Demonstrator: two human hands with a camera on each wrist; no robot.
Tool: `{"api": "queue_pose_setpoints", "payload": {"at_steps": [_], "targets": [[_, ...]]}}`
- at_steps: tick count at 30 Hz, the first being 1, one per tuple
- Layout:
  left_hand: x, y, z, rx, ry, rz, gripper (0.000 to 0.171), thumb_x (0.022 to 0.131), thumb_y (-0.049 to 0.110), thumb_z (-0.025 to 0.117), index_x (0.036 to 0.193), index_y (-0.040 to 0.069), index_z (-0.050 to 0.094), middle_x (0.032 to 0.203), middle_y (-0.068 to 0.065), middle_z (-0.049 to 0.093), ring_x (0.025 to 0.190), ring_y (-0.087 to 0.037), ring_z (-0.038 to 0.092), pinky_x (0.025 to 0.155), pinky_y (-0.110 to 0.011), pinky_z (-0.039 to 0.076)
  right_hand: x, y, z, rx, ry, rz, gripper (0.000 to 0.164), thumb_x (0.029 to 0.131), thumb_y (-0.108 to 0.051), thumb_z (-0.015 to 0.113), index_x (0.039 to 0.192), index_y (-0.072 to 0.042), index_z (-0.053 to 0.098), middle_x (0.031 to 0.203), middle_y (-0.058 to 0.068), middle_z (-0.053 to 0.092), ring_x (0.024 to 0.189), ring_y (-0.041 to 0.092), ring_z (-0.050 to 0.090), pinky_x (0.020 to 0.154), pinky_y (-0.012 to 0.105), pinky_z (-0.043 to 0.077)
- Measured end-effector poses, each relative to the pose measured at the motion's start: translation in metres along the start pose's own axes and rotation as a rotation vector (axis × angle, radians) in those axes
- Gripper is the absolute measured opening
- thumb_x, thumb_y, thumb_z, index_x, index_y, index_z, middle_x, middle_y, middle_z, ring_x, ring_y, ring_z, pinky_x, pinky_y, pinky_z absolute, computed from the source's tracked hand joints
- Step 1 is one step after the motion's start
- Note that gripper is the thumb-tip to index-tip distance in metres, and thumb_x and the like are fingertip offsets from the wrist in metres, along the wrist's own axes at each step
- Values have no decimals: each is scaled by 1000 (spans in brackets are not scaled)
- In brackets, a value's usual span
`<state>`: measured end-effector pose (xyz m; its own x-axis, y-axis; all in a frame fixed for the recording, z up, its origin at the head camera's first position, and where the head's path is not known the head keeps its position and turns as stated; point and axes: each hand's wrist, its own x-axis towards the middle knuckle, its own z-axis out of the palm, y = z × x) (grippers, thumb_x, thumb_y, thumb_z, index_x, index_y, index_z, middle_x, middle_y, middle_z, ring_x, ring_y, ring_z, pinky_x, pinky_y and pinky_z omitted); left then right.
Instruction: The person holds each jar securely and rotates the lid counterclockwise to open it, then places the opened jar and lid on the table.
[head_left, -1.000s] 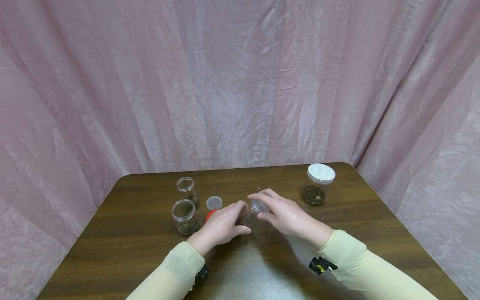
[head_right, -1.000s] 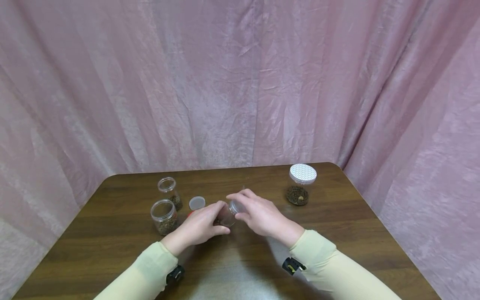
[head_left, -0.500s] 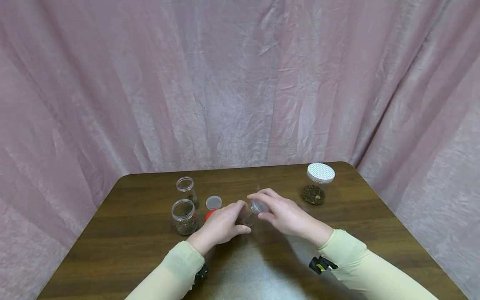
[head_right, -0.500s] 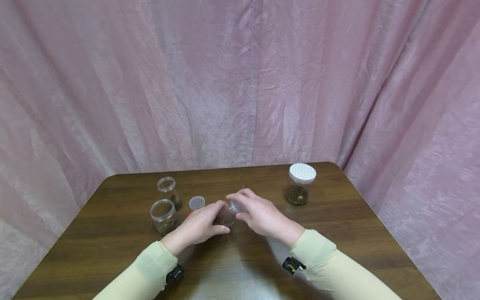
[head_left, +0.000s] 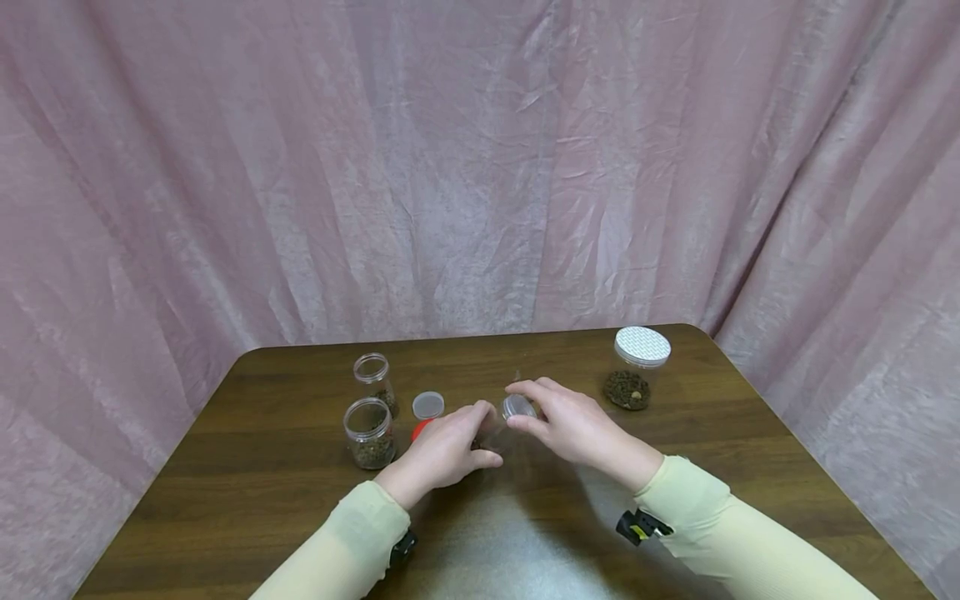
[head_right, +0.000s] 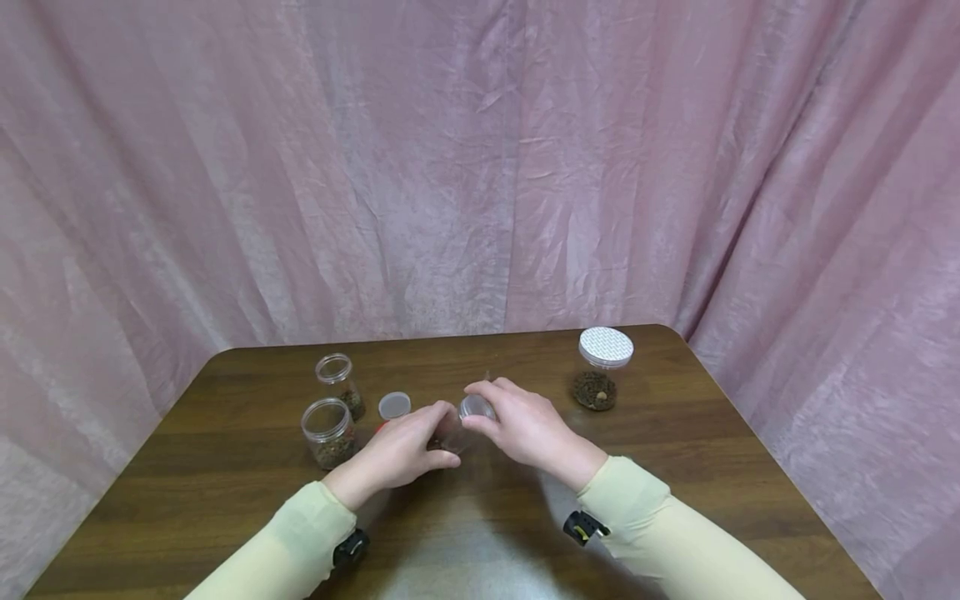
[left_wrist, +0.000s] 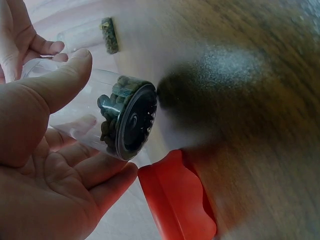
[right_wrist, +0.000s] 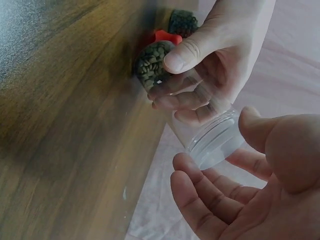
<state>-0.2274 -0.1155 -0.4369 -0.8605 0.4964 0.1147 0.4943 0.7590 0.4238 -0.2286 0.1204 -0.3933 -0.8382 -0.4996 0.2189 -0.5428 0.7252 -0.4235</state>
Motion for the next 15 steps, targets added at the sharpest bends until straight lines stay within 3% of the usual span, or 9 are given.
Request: {"api": "queue_pose_setpoints", "payload": {"at_steps": [8,15], "targets": [[0,0,-1,4,-2,-7,49,93,33,93,127,15,62,106,2,66,93,-17,64,79,-41,54,-2,-2,-1,1,10,-53,43,106,-26,78,146,-14,69,122,5,71,91,19,68,78,45,57],[0,0,0,-1,4,-6,48,93,32,93,126,15,62,104,3,65,91,-17,64,78,-40,54,-3,-1,0,-1,8,-71,44,106,-23,77,148,-14,67,133,6,70,105,24,73,85,51,60]]}}
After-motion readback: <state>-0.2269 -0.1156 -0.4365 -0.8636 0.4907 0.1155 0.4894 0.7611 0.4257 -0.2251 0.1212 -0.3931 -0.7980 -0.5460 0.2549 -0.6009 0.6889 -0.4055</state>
